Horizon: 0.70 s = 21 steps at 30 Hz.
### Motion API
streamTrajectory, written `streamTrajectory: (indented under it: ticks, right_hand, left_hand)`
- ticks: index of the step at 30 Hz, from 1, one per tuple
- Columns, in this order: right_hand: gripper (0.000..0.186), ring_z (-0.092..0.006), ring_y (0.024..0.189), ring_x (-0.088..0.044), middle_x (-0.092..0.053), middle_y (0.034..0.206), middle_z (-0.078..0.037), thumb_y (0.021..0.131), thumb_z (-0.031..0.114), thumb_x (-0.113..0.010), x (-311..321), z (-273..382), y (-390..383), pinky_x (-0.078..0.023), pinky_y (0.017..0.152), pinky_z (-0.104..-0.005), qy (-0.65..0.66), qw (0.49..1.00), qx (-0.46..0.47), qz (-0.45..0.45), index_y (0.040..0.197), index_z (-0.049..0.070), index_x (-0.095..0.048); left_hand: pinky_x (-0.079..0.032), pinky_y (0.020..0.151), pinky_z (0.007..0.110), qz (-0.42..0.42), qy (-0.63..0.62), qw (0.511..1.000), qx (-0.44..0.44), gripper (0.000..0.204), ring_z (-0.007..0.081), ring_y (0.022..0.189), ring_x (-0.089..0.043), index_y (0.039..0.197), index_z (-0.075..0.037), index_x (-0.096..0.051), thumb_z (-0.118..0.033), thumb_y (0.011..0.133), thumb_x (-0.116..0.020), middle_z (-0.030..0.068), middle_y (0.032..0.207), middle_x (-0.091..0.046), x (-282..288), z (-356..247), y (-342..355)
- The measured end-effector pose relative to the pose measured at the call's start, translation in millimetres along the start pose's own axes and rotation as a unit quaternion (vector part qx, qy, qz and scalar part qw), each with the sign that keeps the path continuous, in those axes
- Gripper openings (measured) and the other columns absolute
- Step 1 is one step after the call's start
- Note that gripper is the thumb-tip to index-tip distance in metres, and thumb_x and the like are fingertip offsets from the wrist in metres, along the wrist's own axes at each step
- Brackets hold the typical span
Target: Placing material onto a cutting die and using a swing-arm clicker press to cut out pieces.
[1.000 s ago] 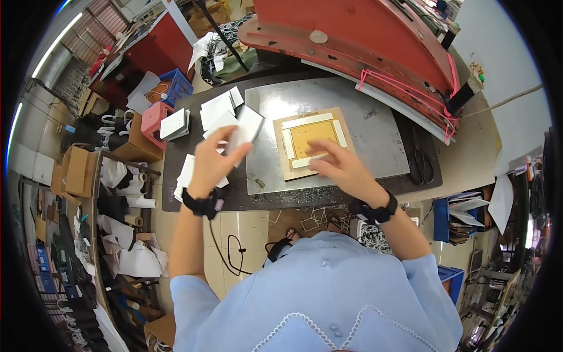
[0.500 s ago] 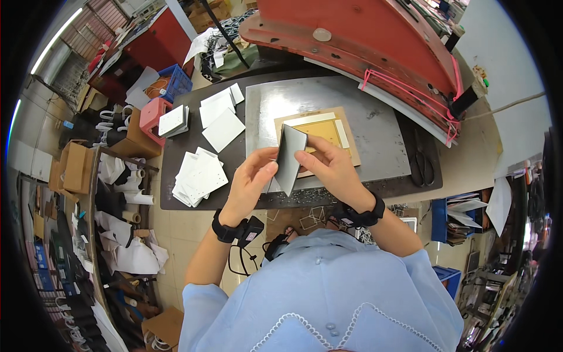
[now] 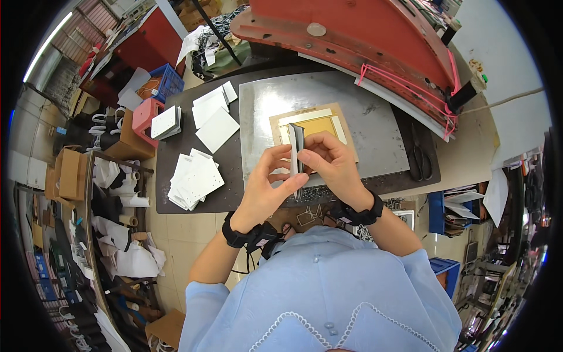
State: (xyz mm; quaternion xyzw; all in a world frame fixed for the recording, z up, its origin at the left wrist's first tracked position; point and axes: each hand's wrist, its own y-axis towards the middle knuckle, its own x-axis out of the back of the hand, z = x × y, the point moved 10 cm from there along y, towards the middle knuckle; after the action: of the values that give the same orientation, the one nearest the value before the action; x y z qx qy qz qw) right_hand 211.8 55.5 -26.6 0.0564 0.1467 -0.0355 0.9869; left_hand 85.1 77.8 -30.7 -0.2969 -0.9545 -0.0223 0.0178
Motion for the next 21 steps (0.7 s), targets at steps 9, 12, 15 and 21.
streamTrajectory:
  ticks: [9,12,15,21]
  right_hand:
    - [0.033,-0.0097,0.078,-0.064,-0.067,0.092,-0.006,0.098,0.014,-0.061,5.5,2.0,-0.4,-0.054,0.065,-0.0239,-0.026,0.999,-0.001,-0.037,0.126,-0.001,-0.055]
    - [0.035,-0.0097,0.075,-0.064,-0.067,0.092,-0.007,0.098,0.014,-0.061,43.6,-3.8,-5.1,-0.053,0.062,-0.0236,-0.123,0.990,-0.033,-0.061,0.129,-0.002,-0.054]
    - [0.033,-0.0101,0.072,-0.065,-0.068,0.090,-0.007,0.099,0.018,-0.059,100.2,-4.5,-17.7,-0.052,0.060,-0.0230,-0.168,0.979,-0.054,-0.099,0.125,-0.002,-0.057]
    - [0.029,-0.0100,0.067,-0.065,-0.067,0.085,-0.005,0.100,0.024,-0.059,174.6,2.1,-46.3,-0.052,0.055,-0.0226,-0.200,0.953,-0.030,-0.226,0.103,-0.004,-0.068]
  left_hand:
    - [-0.048,0.095,0.032,0.009,-0.089,0.994,0.055,0.058,0.0162,0.110,-0.056,0.135,0.000,-0.049,-0.017,0.086,-0.075,0.0096,0.126,-0.057,23.0,14.7,-0.1]
    - [-0.047,0.093,0.032,-0.065,0.056,0.995,-0.057,0.065,0.0160,0.109,-0.055,0.134,-0.001,-0.051,-0.018,0.079,-0.081,0.0083,0.125,-0.057,75.0,2.4,7.2]
    - [-0.048,0.092,0.036,-0.146,0.277,0.944,-0.102,0.069,0.0219,0.104,-0.059,0.133,-0.004,-0.054,-0.026,0.074,-0.083,0.0113,0.123,-0.059,129.7,-28.9,21.7]
    - [-0.041,0.103,0.046,-0.146,0.702,0.673,-0.181,0.063,0.0403,0.124,-0.051,0.128,-0.004,-0.059,-0.022,0.072,-0.082,0.0253,0.134,-0.053,146.2,-26.4,31.4]
